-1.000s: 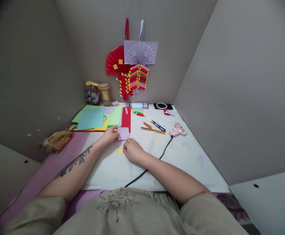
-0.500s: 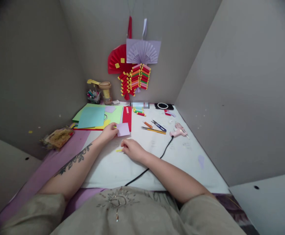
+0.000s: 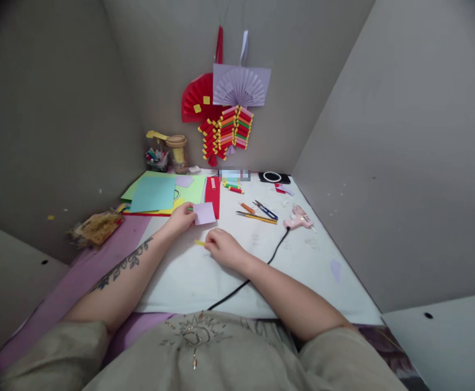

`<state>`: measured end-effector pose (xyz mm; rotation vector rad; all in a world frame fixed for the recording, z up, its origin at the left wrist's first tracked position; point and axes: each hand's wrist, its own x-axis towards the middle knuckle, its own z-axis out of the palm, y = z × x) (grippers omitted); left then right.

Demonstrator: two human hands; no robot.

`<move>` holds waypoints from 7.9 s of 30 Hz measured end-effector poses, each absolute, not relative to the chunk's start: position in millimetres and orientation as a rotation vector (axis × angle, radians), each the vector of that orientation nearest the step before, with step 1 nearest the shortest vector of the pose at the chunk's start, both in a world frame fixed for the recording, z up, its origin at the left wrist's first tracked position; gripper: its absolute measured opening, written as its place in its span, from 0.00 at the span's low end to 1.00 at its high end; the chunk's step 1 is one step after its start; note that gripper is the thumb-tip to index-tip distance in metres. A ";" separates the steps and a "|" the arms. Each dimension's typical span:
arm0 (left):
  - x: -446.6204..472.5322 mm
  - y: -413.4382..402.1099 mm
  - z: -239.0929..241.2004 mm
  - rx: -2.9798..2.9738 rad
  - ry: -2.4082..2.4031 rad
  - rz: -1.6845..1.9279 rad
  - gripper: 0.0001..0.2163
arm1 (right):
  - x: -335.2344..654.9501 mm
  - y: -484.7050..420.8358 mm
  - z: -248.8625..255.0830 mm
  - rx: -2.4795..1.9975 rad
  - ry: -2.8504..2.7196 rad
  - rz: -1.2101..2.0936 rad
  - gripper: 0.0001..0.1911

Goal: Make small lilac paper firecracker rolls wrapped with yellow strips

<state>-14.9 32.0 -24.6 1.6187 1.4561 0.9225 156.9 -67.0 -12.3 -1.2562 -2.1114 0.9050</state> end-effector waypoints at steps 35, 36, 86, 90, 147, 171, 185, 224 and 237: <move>-11.8 5.0 -6.5 1.815 1.206 0.409 0.05 | 186.2 -28.0 -29.6 -1.356 -1.831 0.865 0.06; -11.6 5.8 -7.5 1.880 1.217 0.424 0.04 | 186.3 -27.3 -29.0 -1.365 -1.845 0.846 0.05; -10.2 4.2 -21.7 2.306 1.201 0.322 0.09 | 192.2 11.6 -40.4 -1.548 -1.864 0.604 0.08; -7.3 3.4 -26.2 2.143 1.227 0.437 0.07 | 195.0 11.9 -37.8 -1.572 -1.919 0.427 0.10; -54.6 116.5 -14.4 1.860 1.724 1.258 0.12 | 182.4 -40.2 -19.4 -1.039 -2.621 0.575 0.19; 3.5 0.1 -7.4 1.248 0.882 1.110 0.15 | 199.8 -48.3 -19.3 -0.986 -2.728 0.646 0.29; 5.8 -8.0 -15.2 1.632 0.917 0.988 0.12 | 190.5 -42.8 -13.4 -1.123 -2.020 0.259 0.14; -0.4 -6.0 -6.6 1.955 1.263 0.986 0.12 | 189.3 -22.3 2.3 -1.146 -1.736 0.306 0.06; -23.5 33.1 -10.7 2.367 1.535 0.982 0.18 | 220.7 -15.7 -7.5 -1.160 -1.524 0.932 0.08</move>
